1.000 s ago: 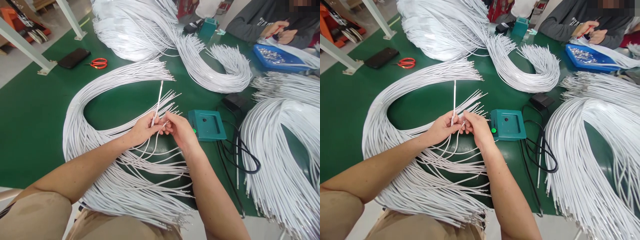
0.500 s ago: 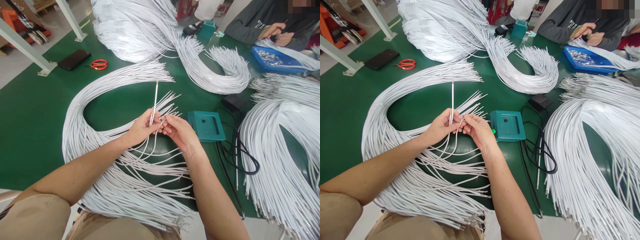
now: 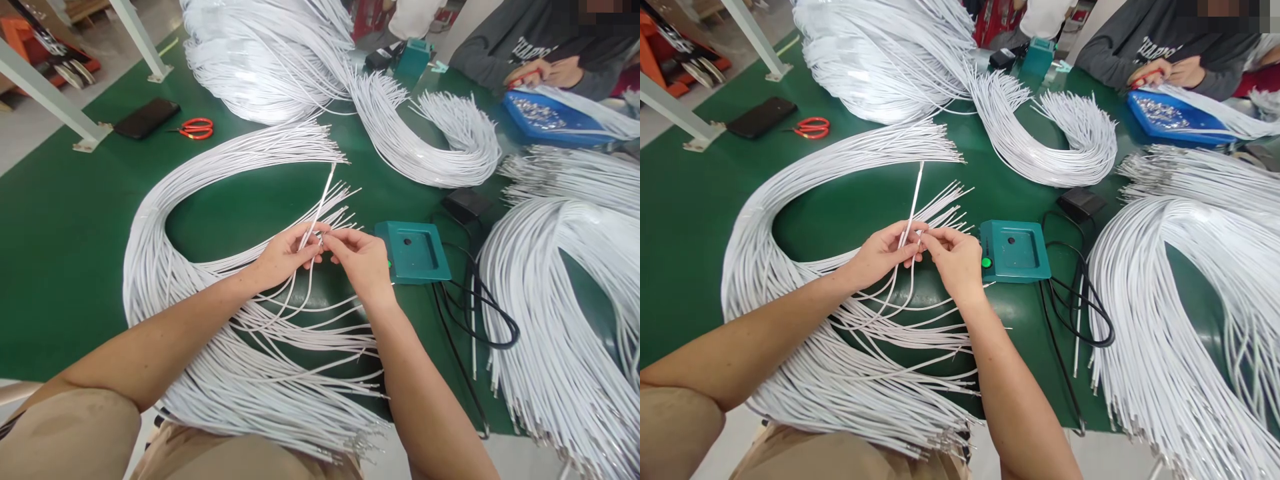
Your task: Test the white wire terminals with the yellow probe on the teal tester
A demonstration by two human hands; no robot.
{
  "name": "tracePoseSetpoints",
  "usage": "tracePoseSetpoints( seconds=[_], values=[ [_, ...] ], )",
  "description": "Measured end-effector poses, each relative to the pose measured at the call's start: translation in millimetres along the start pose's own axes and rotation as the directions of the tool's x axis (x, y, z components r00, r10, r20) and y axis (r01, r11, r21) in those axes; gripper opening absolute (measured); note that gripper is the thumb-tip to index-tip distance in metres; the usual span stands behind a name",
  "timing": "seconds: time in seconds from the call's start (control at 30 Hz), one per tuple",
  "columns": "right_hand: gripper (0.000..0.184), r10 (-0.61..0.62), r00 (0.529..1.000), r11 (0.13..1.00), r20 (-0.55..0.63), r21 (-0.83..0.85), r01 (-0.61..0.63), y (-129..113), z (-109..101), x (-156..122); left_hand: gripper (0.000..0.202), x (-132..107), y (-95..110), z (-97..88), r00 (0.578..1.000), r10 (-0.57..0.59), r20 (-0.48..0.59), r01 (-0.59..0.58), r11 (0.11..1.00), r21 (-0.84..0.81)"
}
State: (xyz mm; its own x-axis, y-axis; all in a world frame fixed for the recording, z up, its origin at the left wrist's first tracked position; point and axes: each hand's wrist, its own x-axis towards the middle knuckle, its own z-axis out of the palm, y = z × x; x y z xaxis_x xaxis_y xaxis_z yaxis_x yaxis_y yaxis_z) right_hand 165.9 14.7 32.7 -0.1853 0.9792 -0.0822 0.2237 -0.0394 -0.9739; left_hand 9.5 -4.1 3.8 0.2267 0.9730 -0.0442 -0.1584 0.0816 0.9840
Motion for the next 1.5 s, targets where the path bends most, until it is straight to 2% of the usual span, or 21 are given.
tracePoseSetpoints(
  seconds=[0.07, 0.1, 0.13, 0.2, 0.23, 0.3, 0.4, 0.5, 0.77, 0.97, 1.03, 1.13, 1.23, 1.33, 1.4, 1.47, 1.5],
  values=[
    [0.015, -0.179, 0.983, 0.951, -0.033, -0.263, 0.164, 1.9, 1.8, -1.5, 0.035, 0.3, 0.5, -0.9, 0.998, -0.061, -0.012, 0.059, 0.994, -0.095],
    [0.018, -0.286, 0.958, 0.879, -0.009, -0.402, 0.258, 3.4, 1.9, -1.5, 0.036, 0.5, 0.2, -1.8, 0.995, -0.102, -0.012, 0.099, 0.983, -0.153],
    [0.021, -0.376, 0.925, 0.778, 0.045, -0.527, 0.342, 4.9, 1.1, -0.9, 0.038, 0.9, -0.3, -3.0, 0.989, -0.145, -0.007, 0.141, 0.969, -0.205],
    [0.025, -0.470, 0.865, 0.553, 0.175, -0.705, 0.444, 7.2, -3.4, 1.9, 0.041, 2.3, -1.9, -5.5, 0.978, -0.210, 0.000, 0.203, 0.946, -0.252],
    [0.024, -0.480, 0.850, 0.460, 0.216, -0.763, 0.454, 7.9, -7.1, 3.8, 0.042, 3.3, -2.7, -6.6, 0.975, -0.224, -0.008, 0.216, 0.948, -0.236],
    [0.018, -0.466, 0.852, 0.334, 0.237, -0.845, 0.418, 8.7, -15.9, 8.3, 0.044, 5.5, -3.9, -7.5, 0.975, -0.217, -0.049, 0.209, 0.968, -0.141],
    [0.012, -0.393, 0.883, 0.260, 0.257, -0.890, 0.375, 9.6, -28.3, 13.9, 0.043, 8.8, -4.7, -5.8, 0.976, -0.188, -0.111, 0.194, 0.980, 0.043],
    [0.011, -0.344, 0.888, 0.259, 0.306, -0.878, 0.403, 11.7, -34.9, 16.8, 0.041, 11.2, -4.4, -2.2, 0.976, -0.167, -0.137, 0.188, 0.970, 0.155],
    [0.022, -0.452, 0.839, 0.226, 0.304, -0.870, 0.437, 19.4, -35.9, 22.7, 0.039, 15.6, -11.3, 1.5, 0.977, -0.119, -0.177, 0.159, 0.959, 0.234],
    [0.019, -0.437, 0.852, 0.243, 0.288, -0.874, 0.420, 17.4, -35.6, 20.9, 0.042, 16.8, -19.2, 2.6, 0.971, -0.153, -0.183, 0.201, 0.939, 0.281],
    [0.015, -0.456, 0.859, 0.246, 0.234, -0.894, 0.374, 17.2, -39.2, 18.7, 0.041, 16.3, -18.2, 3.0, 0.971, -0.160, -0.178, 0.205, 0.940, 0.271],
    [0.026, -0.503, 0.863, 0.231, 0.051, -0.954, 0.191, 21.6, -46.8, 17.2, 0.040, 16.3, -15.3, 1.9, 0.971, -0.174, -0.163, 0.210, 0.949, 0.236],
    [0.034, -0.496, 0.868, 0.223, -0.019, -0.969, 0.107, 27.6, -51.9, 18.8, 0.041, 16.1, -12.9, -2.1, 0.971, -0.185, -0.152, 0.213, 0.956, 0.200],
    [0.032, -0.509, 0.861, 0.263, 0.006, -0.951, 0.162, 24.0, -50.6, 18.2, 0.047, 14.2, -10.4, -7.1, 0.968, -0.187, -0.167, 0.216, 0.961, 0.175],
    [0.028, -0.516, 0.855, 0.353, 0.056, -0.895, 0.272, 14.0, -44.1, 13.3, 0.051, 12.3, -8.1, -9.5, 0.968, -0.182, -0.174, 0.209, 0.966, 0.151],
    [0.023, -0.481, 0.852, 0.463, 0.205, -0.766, 0.445, 1.2, -32.0, 4.0, 0.048, 10.5, -5.3, -10.5, 0.968, -0.184, -0.169, 0.207, 0.970, 0.126],
    [0.021, -0.437, 0.832, 0.504, 0.342, -0.673, 0.542, -4.7, -24.2, -1.9, 0.044, 9.8, -4.0, -10.7, 0.968, -0.189, -0.162, 0.209, 0.971, 0.116]
  ],
)
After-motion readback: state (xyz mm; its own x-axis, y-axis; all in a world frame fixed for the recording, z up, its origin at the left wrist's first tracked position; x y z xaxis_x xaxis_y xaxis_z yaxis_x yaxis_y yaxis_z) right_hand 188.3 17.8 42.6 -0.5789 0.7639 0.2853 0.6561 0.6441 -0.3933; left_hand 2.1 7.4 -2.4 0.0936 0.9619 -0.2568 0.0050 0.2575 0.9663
